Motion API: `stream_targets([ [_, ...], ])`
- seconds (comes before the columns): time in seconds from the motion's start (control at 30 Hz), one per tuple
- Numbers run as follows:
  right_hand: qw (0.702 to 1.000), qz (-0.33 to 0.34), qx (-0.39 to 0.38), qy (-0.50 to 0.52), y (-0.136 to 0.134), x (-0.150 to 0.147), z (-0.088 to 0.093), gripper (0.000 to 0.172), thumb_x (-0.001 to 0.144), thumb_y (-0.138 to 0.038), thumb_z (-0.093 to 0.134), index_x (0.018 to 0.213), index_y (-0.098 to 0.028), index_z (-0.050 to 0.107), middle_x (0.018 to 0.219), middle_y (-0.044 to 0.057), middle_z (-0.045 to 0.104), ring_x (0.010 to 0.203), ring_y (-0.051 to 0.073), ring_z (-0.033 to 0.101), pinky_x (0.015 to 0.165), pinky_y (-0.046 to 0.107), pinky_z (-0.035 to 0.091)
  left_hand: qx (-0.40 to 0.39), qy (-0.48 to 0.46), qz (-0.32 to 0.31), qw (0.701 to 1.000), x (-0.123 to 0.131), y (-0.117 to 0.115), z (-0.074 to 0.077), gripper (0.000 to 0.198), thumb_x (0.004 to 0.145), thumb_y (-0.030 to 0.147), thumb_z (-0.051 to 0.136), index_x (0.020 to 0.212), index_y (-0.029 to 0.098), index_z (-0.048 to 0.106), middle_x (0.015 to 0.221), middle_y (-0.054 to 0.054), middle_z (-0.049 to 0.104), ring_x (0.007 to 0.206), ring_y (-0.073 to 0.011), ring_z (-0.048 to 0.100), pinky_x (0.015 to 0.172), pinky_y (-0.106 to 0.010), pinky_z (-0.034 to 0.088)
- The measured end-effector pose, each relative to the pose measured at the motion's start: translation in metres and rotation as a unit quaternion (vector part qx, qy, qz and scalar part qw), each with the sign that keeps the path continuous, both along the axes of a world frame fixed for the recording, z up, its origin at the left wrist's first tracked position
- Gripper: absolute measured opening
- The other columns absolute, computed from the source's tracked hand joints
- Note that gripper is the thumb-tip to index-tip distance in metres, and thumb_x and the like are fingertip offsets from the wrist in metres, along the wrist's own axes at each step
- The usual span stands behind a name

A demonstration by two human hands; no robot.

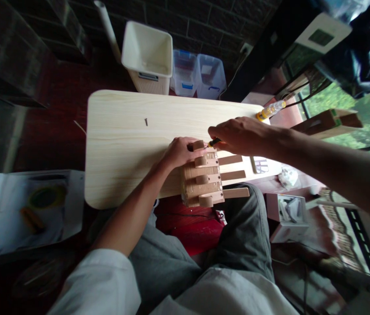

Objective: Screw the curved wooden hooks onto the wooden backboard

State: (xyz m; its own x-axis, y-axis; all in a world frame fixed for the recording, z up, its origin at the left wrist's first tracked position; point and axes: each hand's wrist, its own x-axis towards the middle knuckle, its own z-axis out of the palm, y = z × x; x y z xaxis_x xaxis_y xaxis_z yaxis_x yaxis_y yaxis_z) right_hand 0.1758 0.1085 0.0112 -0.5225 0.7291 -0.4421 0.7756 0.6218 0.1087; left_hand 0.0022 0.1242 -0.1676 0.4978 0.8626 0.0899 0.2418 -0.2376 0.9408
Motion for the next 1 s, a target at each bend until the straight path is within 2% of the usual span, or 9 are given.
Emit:
stream_targets([
  [0.23, 0.999, -0.032, 0.0, -0.01, -0.0039, 0.0022, -0.0061, 0.028, 0.099, -0.032, 0.047, 0.115, -0.015, 0.061, 0.092, 0.012, 0.071, 0.077, 0.021, 0.063, 0.064, 0.03, 0.034, -0.016, -0.007, -0.001, 1.0, 0.0013, 0.0, 0.0014, 0.035, 0.075, 0.044, 0.072, 0.099, 0.019, 0.078, 0.101, -0.004, 0.077, 0.092, -0.0227, 0.069, 0.082, -0.029, 0.05],
  [0.37, 1.0, -0.02, -0.01, 0.007, -0.0053, 0.0027, -0.0017, 0.027, 0.096, -0.03, 0.051, 0.119, -0.017, 0.059, 0.097, 0.011, 0.071, 0.082, 0.02, 0.063, 0.064, 0.029, 0.034, -0.026, -0.011, -0.003, 1.0, 0.0013, 0.0002, 0.0013, 0.037, 0.073, 0.045, 0.073, 0.1, 0.019, 0.078, 0.103, -0.005, 0.077, 0.096, -0.0237, 0.069, 0.085, -0.03, 0.051],
  [0.5, 1.0, -0.012, -0.015, 0.022, -0.0037, 0.0038, 0.0014, 0.023, 0.096, -0.028, 0.051, 0.115, -0.018, 0.06, 0.092, 0.01, 0.071, 0.08, 0.019, 0.063, 0.064, 0.029, 0.034, -0.019, -0.012, -0.006, 1.0, -0.0004, 0.0018, -0.0007, 0.036, 0.074, 0.045, 0.073, 0.1, 0.02, 0.078, 0.103, -0.004, 0.077, 0.094, -0.0225, 0.07, 0.085, -0.03, 0.051],
  [0.77, 0.999, -0.014, 0.006, 0.029, -0.0078, 0.0048, -0.0084, 0.024, 0.098, -0.03, 0.048, 0.113, -0.014, 0.059, 0.088, 0.009, 0.071, 0.073, 0.017, 0.062, 0.061, 0.027, 0.032, -0.017, -0.009, -0.016, 1.0, -0.0019, 0.0037, -0.0004, 0.033, 0.072, 0.041, 0.073, 0.098, 0.02, 0.078, 0.099, -0.003, 0.077, 0.094, -0.0231, 0.07, 0.086, -0.029, 0.052],
  [1.0, 0.999, -0.006, 0.005, 0.045, -0.0005, 0.009, -0.0001, 0.026, 0.093, -0.031, 0.057, 0.114, -0.017, 0.061, 0.09, 0.007, 0.072, 0.074, 0.017, 0.062, 0.062, 0.026, 0.032, -0.002, -0.019, -0.016, 1.0, -0.0014, 0.0035, -0.0011, 0.032, 0.074, 0.041, 0.073, 0.098, 0.021, 0.078, 0.104, -0.003, 0.076, 0.096, -0.0223, 0.07, 0.09, -0.03, 0.052],
])
